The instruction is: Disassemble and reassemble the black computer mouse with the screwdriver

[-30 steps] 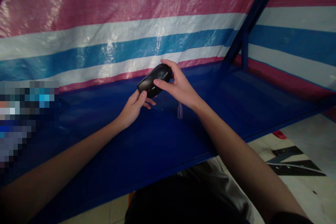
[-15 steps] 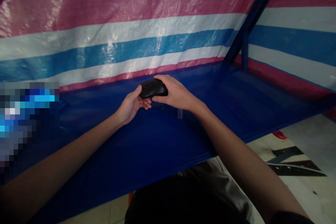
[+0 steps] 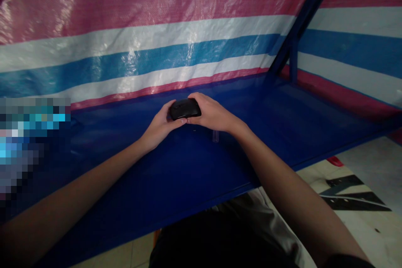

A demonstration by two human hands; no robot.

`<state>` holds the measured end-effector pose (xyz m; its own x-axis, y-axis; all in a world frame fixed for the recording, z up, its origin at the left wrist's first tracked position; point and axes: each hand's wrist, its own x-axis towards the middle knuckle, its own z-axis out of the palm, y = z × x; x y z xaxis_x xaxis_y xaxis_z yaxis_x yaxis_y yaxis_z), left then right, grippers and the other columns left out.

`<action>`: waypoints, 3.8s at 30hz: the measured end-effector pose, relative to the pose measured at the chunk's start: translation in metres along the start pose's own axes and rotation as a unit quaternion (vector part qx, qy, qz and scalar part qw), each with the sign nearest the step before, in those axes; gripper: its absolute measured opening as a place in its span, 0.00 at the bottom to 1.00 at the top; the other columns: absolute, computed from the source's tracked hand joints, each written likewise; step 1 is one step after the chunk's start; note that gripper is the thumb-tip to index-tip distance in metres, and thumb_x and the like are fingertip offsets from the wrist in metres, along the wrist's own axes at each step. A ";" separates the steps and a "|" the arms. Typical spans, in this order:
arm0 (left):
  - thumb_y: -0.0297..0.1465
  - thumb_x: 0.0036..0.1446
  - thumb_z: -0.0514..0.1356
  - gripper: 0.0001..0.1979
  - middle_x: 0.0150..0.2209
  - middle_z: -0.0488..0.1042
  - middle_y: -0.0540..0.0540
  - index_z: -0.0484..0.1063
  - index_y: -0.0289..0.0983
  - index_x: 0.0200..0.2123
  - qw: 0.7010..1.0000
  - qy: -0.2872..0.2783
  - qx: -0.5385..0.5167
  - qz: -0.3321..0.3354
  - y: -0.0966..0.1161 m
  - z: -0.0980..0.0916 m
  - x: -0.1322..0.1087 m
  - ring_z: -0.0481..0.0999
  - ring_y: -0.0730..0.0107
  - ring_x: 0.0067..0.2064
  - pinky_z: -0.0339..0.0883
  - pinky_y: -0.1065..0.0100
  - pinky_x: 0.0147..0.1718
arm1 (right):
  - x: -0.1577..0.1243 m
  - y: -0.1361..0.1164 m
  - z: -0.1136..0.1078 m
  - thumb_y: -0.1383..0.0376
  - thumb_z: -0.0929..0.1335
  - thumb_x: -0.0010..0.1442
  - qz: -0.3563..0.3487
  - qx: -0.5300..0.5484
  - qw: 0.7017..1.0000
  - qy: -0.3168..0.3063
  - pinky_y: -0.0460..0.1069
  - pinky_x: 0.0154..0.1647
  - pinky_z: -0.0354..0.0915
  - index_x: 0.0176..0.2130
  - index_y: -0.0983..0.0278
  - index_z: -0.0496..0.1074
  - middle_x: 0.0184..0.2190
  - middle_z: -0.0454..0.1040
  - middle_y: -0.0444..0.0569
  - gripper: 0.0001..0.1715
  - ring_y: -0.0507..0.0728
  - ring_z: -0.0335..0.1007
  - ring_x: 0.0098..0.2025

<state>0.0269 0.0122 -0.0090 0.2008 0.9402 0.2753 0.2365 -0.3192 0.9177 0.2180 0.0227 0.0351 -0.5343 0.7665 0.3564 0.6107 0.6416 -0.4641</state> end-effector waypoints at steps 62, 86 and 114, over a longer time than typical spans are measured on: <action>0.40 0.51 0.61 0.33 0.55 0.68 0.36 0.58 0.33 0.57 0.947 -0.077 0.310 0.032 0.007 -0.004 -0.002 0.67 0.52 0.56 0.59 0.52 0.54 | -0.002 0.004 -0.006 0.60 0.67 0.57 -0.019 -0.038 0.989 -0.141 0.56 0.51 0.61 0.52 0.63 0.64 0.48 0.70 0.54 0.24 0.61 0.66 0.51; 0.40 0.50 0.62 0.35 0.54 0.69 0.36 0.56 0.33 0.58 0.953 -0.087 0.289 0.021 0.007 -0.005 -0.001 0.67 0.52 0.56 0.58 0.51 0.54 | -0.002 0.002 -0.010 0.63 0.68 0.55 -0.015 -0.028 0.991 -0.128 0.54 0.53 0.60 0.54 0.65 0.62 0.51 0.69 0.54 0.27 0.60 0.66 0.52; 0.39 0.47 0.65 0.35 0.52 0.71 0.37 0.57 0.35 0.56 0.958 -0.094 0.272 0.013 0.009 -0.006 -0.001 0.68 0.52 0.55 0.58 0.51 0.53 | -0.004 0.001 -0.014 0.61 0.67 0.55 -0.022 -0.036 0.988 -0.146 0.55 0.48 0.61 0.52 0.63 0.64 0.47 0.71 0.53 0.25 0.61 0.67 0.48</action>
<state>0.0228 0.0095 0.0010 0.3698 0.9088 0.1930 0.6787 -0.4061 0.6120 0.2285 0.0211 0.0442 -0.7007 0.7030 0.1212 0.6172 0.6826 -0.3913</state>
